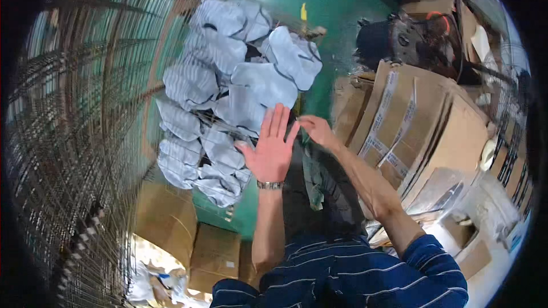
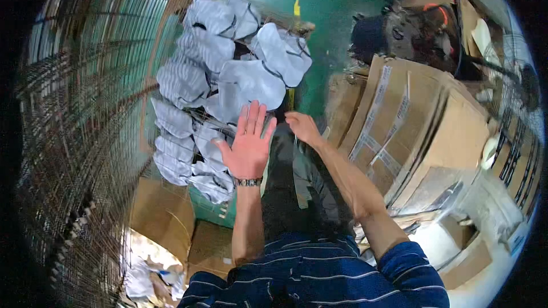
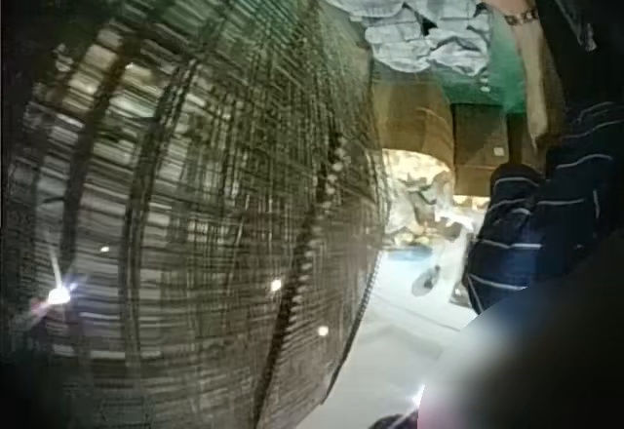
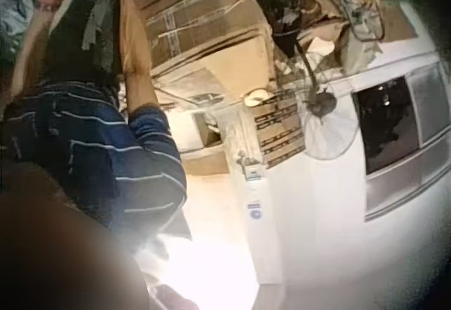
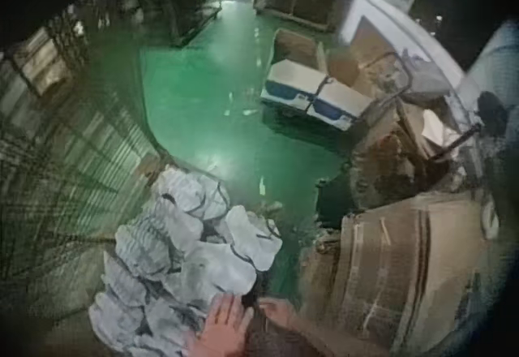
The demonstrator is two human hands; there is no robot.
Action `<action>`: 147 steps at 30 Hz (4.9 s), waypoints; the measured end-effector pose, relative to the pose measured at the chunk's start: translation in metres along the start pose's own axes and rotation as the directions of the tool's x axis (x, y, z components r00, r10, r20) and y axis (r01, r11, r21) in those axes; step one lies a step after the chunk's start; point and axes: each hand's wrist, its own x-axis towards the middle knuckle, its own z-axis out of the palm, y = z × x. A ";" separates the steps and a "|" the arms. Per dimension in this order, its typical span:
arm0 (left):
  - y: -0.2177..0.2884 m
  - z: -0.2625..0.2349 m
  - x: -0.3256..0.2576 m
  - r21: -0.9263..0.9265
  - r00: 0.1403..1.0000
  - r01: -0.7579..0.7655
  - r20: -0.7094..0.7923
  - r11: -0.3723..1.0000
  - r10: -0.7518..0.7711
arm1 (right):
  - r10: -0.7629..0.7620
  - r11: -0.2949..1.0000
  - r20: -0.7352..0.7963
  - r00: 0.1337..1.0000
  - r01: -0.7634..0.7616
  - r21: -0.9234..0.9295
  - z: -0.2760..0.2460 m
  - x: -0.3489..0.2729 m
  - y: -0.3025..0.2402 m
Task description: Applying adhesive to bicycle saddle covers using a spray gun and organizing them on a rack.
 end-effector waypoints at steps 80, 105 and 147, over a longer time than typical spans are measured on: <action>-0.401 -0.126 -1.021 0.746 -0.134 0.298 -0.586 -0.596 -0.799 | 0.922 0.387 0.210 -0.325 0.782 -0.488 0.392 -1.166 0.231; -0.253 -0.199 -0.898 0.005 -0.092 -0.982 -0.886 -0.190 0.454 | 0.228 0.973 0.766 0.600 -0.127 -0.190 0.274 -0.699 0.001; -0.041 -0.347 -0.713 0.180 0.195 -0.890 -0.680 0.418 0.707 | -0.419 0.505 0.872 0.252 0.863 -0.007 0.532 -0.406 0.023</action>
